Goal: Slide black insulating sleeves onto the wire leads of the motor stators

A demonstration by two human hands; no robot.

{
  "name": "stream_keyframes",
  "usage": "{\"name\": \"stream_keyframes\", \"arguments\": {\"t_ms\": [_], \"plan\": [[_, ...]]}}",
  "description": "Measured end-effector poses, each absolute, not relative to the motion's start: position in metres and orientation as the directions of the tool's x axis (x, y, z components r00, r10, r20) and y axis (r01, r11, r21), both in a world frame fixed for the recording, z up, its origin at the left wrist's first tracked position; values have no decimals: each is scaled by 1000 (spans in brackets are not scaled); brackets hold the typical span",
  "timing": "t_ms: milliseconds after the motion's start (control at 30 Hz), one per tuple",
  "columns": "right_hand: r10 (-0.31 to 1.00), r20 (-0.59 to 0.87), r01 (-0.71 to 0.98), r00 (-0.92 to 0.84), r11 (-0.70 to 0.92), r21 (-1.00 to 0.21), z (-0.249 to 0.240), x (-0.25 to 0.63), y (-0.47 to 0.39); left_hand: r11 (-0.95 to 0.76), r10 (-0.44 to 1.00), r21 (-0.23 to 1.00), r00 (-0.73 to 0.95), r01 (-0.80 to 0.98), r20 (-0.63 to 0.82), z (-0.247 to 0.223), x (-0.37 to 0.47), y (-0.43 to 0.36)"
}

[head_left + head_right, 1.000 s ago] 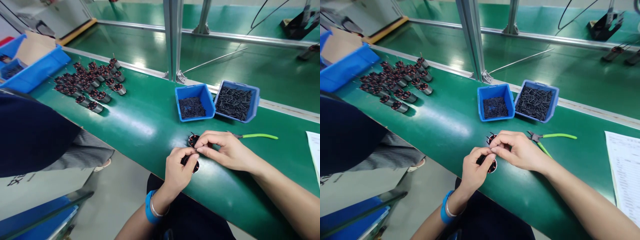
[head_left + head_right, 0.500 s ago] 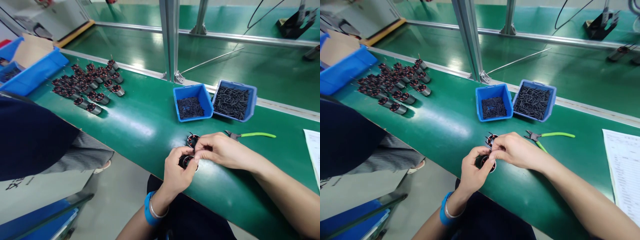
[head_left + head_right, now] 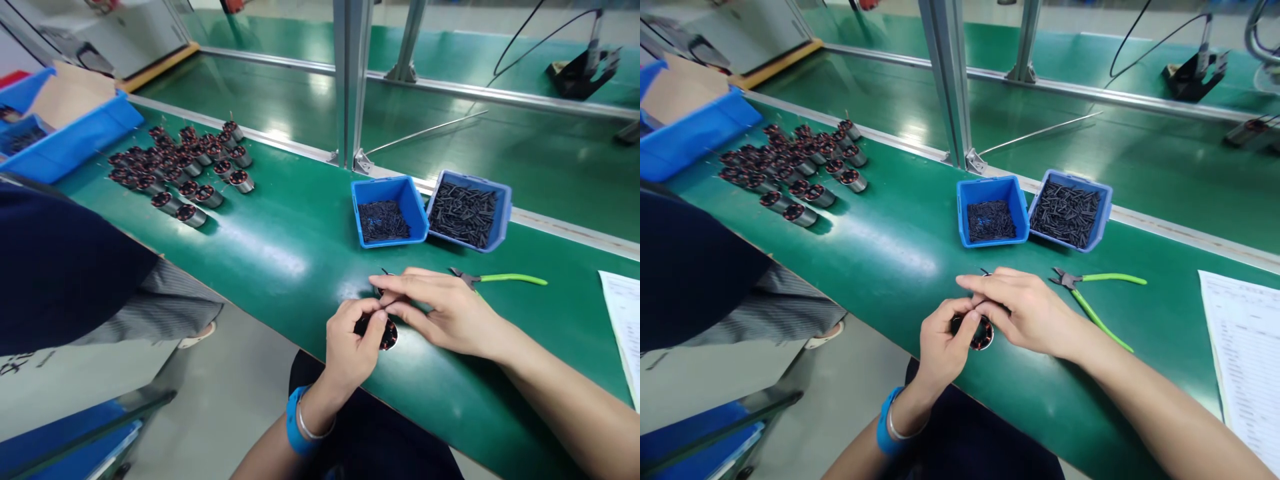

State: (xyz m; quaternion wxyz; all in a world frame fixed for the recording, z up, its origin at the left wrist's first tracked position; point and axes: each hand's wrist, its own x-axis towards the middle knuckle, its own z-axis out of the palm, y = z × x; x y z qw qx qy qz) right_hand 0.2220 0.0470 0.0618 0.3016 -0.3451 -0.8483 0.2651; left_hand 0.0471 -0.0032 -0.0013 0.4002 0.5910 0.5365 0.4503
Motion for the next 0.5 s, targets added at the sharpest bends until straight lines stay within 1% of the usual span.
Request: {"name": "stream_keyframes", "arguments": {"t_ms": [133,267,367,500], "plan": [[744,337,429,-576,627,-650,60,222,48,-110,994,957,21,270,108,-1,47,-3],[741,347,455,-574,642,-617,60,222,46,-118,993,954,21,276,117,-1,48,-4],[732,364,439,-575,652,-618,60,222,45,-126,992,951,15,284,127,-1,48,-3],[720,337,468,-607,666,-581,58,223,49,-118,993,948,20,295,118,-3,45,-1]]}}
